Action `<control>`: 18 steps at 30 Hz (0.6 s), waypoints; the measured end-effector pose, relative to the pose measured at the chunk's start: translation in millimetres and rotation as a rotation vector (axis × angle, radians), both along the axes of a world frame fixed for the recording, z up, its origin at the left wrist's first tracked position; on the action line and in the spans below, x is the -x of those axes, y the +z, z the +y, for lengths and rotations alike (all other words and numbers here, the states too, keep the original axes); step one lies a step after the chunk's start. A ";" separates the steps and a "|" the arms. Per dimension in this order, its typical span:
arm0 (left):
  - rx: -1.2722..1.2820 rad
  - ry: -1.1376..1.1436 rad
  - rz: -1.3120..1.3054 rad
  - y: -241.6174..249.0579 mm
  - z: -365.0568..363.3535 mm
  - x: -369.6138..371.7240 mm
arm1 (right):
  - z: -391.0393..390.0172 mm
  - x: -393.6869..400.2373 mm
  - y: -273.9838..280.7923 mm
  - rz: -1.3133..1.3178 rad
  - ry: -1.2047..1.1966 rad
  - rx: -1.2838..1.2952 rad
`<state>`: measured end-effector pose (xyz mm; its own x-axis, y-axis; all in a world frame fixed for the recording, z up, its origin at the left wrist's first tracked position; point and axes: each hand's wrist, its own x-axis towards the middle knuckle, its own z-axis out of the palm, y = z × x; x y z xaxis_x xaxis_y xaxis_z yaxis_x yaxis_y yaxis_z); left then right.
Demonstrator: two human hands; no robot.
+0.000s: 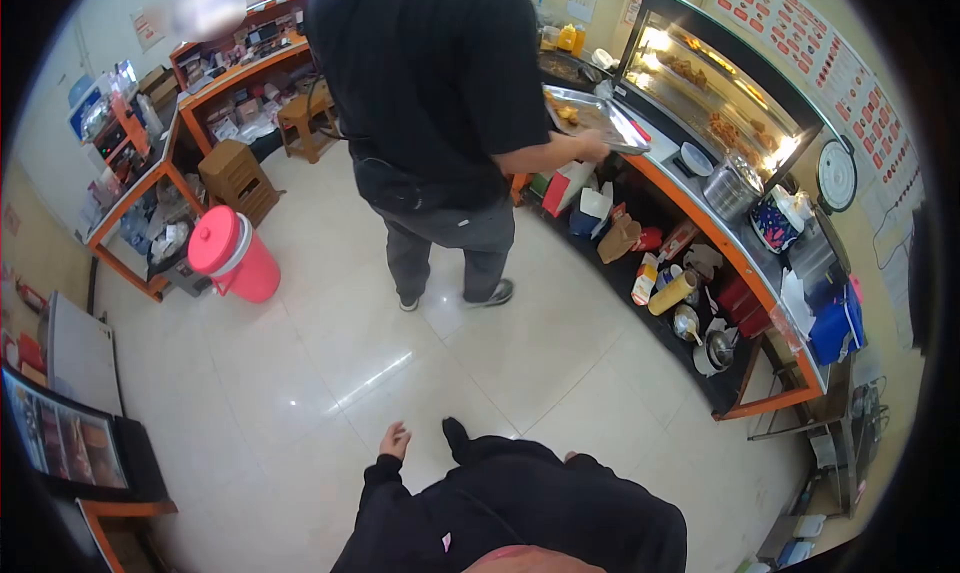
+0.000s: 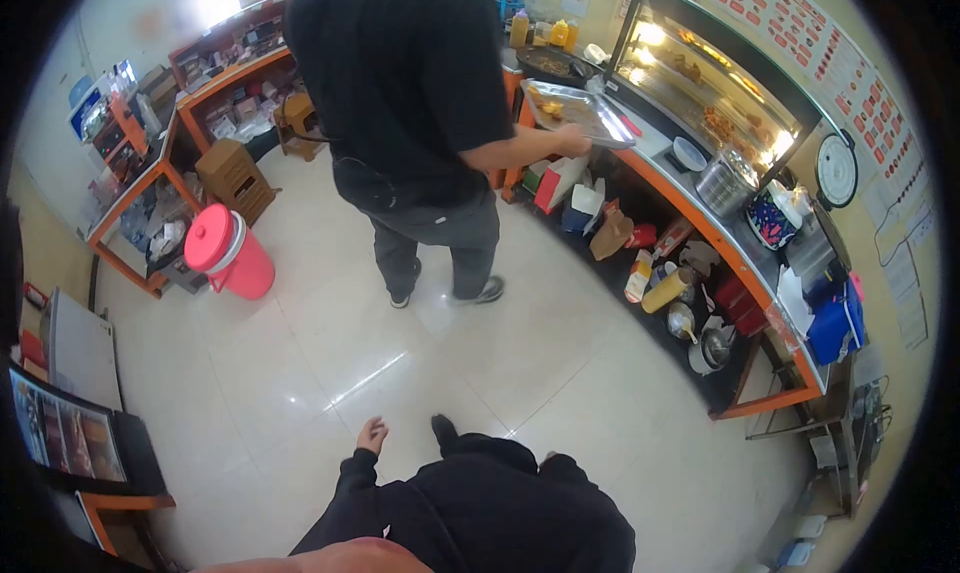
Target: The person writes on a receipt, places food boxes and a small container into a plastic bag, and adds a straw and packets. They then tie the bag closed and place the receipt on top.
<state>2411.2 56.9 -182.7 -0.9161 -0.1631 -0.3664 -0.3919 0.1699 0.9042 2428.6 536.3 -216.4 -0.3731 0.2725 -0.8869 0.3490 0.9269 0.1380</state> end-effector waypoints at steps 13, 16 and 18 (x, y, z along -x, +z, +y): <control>0.612 -0.230 -0.651 -57.2 -171.9 29.1 | -189.1 202.4 45.1 0.818 -0.259 0.448; 0.622 -0.240 -0.567 -61.3 -192.7 91.0 | -197.7 180.4 22.4 0.783 -0.210 0.357; 0.637 -0.218 -0.478 -65.9 -204.9 141.2 | -199.8 159.4 6.3 0.662 -0.158 0.292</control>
